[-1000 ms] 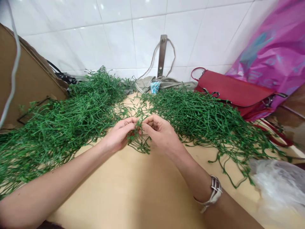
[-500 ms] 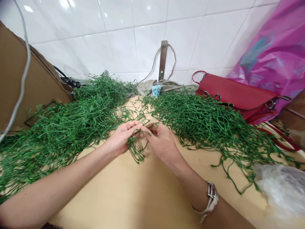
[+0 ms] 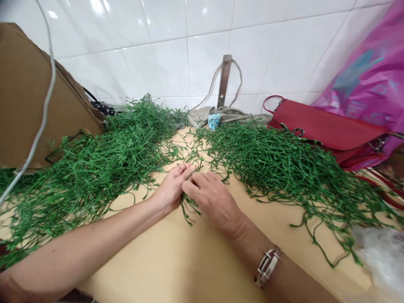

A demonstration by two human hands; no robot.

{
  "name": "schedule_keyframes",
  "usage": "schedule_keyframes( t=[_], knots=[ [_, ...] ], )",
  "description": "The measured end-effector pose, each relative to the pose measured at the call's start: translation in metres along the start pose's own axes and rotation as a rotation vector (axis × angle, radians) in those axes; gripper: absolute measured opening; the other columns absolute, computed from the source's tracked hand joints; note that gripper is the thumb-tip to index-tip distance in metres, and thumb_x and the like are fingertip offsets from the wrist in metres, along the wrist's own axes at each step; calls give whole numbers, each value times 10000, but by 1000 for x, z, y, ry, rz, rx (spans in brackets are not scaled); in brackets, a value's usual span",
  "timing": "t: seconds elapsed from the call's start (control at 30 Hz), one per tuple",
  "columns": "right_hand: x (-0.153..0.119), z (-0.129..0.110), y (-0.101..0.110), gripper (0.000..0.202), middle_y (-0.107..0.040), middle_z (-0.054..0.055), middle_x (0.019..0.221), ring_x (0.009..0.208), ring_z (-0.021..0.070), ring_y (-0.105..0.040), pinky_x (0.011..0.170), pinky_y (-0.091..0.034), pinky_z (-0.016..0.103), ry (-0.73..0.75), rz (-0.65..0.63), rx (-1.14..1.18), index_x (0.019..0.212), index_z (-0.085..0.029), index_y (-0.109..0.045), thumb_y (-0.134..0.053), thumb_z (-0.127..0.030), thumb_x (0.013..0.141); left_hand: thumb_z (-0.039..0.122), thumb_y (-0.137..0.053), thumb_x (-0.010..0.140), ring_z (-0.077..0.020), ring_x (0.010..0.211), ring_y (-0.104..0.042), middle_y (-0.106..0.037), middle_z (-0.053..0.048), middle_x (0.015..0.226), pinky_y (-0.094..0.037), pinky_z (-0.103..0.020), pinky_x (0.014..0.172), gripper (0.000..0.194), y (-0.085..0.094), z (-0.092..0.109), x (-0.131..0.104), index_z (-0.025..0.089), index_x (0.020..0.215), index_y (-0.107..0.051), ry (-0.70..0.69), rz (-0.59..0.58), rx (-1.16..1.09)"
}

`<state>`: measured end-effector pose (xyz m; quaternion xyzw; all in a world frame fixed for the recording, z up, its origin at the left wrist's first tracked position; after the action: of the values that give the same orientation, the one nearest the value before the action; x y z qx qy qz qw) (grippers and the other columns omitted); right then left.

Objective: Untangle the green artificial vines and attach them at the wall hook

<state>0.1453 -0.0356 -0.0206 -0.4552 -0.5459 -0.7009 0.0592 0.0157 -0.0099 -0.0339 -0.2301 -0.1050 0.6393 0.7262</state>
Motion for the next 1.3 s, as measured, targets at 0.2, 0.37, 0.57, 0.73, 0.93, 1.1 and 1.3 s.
schedule_keyframes(
  t=[0.2, 0.37, 0.57, 0.73, 0.93, 1.1, 1.3],
  knots=[
    [-3, 21, 4, 129, -621, 1, 724, 628, 153, -554, 641, -443, 284, -527, 59, 291, 855, -227, -598, -532, -254, 963, 408, -840, 750, -55, 578, -444, -502, 58, 651, -364, -190, 570, 385, 4, 10, 5, 157, 779, -550, -52, -104, -3],
    [-4, 34, 20, 235, -747, 65, 1033, 966, 235, -677, 881, -511, 380, -595, 14, 461, 1030, -231, -699, -543, -199, 858, 371, -807, 786, -91, 692, -487, -557, 30, 750, -394, -218, 667, 319, 9, 21, 6, 164, 869, -579, -219, -152, 194],
    [3, 34, 31, 249, -748, 51, 951, 966, 227, -683, 860, -528, 343, -813, 98, 648, 883, -233, -729, -522, -356, 944, 295, -743, 835, -107, 670, -410, -483, 41, 717, -348, -237, 642, 215, 10, 25, 4, 177, 912, -580, -300, -197, 389],
    [5, 34, 18, 245, -737, 33, 837, 788, 188, -657, 734, -512, 315, -878, -15, 822, 850, -213, -733, -741, -452, 797, 269, -718, 831, -115, 696, -427, -503, 29, 750, -362, -244, 665, 179, 9, 22, 5, 181, 914, -586, -331, -251, 470],
    [-2, 37, 10, 263, -694, 19, 791, 727, 156, -608, 677, -475, 292, -927, -87, 934, 855, -195, -674, -721, -446, 793, 311, -704, 854, -107, 664, -388, -447, 43, 703, -344, -249, 648, 189, 8, 21, 0, 164, 886, -588, -317, -263, 533],
    [1, 30, 9, 148, -610, -30, 712, 665, 121, -551, 619, -436, 255, -875, -63, 940, 784, -205, -579, -699, -283, 746, 455, -762, 806, -92, 648, -391, -449, 47, 698, -321, -244, 617, 348, 4, 23, -2, 167, 804, -565, -249, -290, 482],
    [3, 28, 9, 127, -646, 1, 736, 687, 153, -588, 634, -444, 280, -833, -89, 817, 814, -217, -597, -603, -343, 833, 547, -771, 779, -100, 662, -496, -564, 19, 712, -389, -247, 646, 426, 8, 20, 2, 154, 813, -610, -177, -251, 380]
  ],
)
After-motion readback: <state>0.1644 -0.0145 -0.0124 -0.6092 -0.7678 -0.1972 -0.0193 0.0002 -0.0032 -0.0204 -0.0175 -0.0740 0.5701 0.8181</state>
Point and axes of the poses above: each hand's wrist, its own x-axis towards the middle knuckle, its own y-axis out of the back of the hand, z = x × y, the point moved 1 cm from there along x, towards the middle knuckle
